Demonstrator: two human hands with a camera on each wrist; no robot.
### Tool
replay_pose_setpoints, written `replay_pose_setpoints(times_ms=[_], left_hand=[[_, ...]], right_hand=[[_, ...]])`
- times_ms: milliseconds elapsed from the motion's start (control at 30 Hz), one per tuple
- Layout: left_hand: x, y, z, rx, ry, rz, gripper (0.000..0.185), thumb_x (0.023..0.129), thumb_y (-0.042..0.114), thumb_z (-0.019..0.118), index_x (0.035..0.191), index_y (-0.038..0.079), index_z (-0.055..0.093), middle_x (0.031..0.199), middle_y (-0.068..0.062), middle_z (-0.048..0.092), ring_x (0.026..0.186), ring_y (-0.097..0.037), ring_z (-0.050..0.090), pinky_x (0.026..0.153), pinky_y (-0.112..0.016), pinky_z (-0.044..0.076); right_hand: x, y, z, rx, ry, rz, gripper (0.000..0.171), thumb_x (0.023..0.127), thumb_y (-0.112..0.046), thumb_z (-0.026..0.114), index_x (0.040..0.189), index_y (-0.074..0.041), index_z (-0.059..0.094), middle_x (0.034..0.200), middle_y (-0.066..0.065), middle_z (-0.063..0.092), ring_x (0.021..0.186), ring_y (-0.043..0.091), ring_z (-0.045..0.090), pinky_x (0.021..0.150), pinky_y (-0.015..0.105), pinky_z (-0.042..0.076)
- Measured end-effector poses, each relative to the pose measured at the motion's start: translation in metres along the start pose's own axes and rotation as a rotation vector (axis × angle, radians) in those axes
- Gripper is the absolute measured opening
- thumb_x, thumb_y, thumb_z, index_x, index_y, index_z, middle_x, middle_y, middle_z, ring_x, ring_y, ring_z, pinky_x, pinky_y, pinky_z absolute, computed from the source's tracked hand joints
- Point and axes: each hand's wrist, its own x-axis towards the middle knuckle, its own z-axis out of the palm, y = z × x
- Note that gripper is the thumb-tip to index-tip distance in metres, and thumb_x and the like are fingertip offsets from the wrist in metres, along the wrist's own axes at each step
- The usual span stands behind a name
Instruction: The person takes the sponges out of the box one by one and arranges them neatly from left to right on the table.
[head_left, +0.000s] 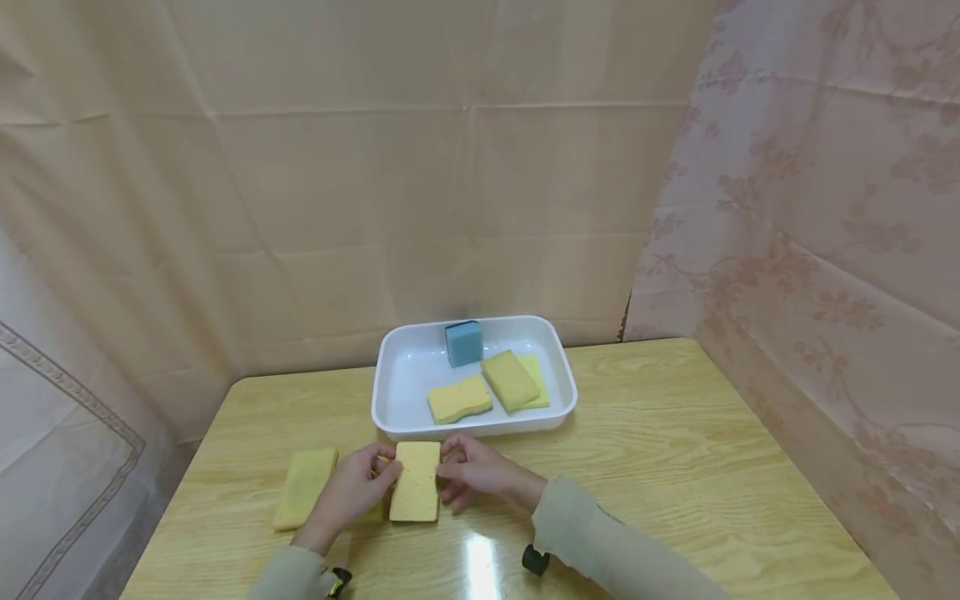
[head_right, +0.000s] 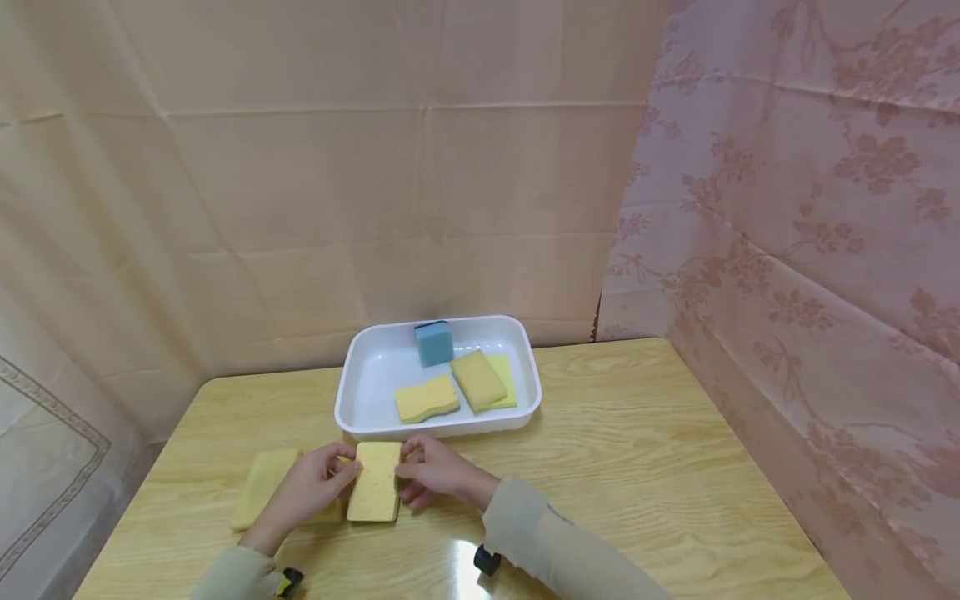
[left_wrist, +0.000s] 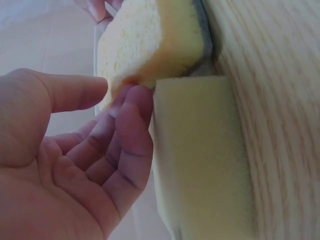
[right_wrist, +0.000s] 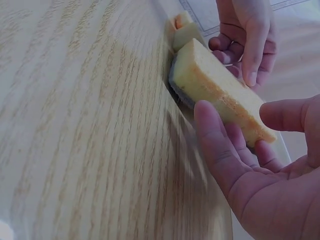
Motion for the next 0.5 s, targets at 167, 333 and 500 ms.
replay_pose_setpoints(times_ms=[167,333,500], left_hand=[[-0.0006,0.0,0.0009,0.064,0.008,0.028,0.02,0.095,0.015,0.07,0.109,0.001,0.069,0.072,0.004,0.062,0.06,-0.011,0.054,0.05,-0.025,0.045],[-0.0003,-0.0009,0.0015,0.095,0.011,0.05,0.019,0.094,0.014,0.07,0.108,0.001,0.07,0.069,0.006,0.06,0.058,-0.011,0.053,0.05,-0.025,0.044],[0.001,-0.003,0.0023,0.152,0.013,0.068,0.019,0.094,0.015,0.07,0.108,0.002,0.071,0.067,0.007,0.058,0.056,-0.009,0.051,0.049,-0.025,0.042]], right_hand=[[-0.0004,0.0008,0.0,0.008,-0.009,0.014,0.033,0.099,-0.011,0.064,0.126,-0.003,0.046,0.103,0.018,0.064,0.079,0.029,0.07,0.066,0.043,0.062],[-0.0001,0.0026,-0.0013,0.019,-0.018,0.018,0.036,0.099,-0.011,0.064,0.129,-0.002,0.045,0.105,0.019,0.064,0.079,0.028,0.069,0.066,0.042,0.062],[0.0007,0.0048,-0.0016,0.036,-0.019,0.018,0.037,0.099,-0.01,0.064,0.129,-0.001,0.045,0.105,0.019,0.063,0.078,0.027,0.068,0.065,0.041,0.062]])
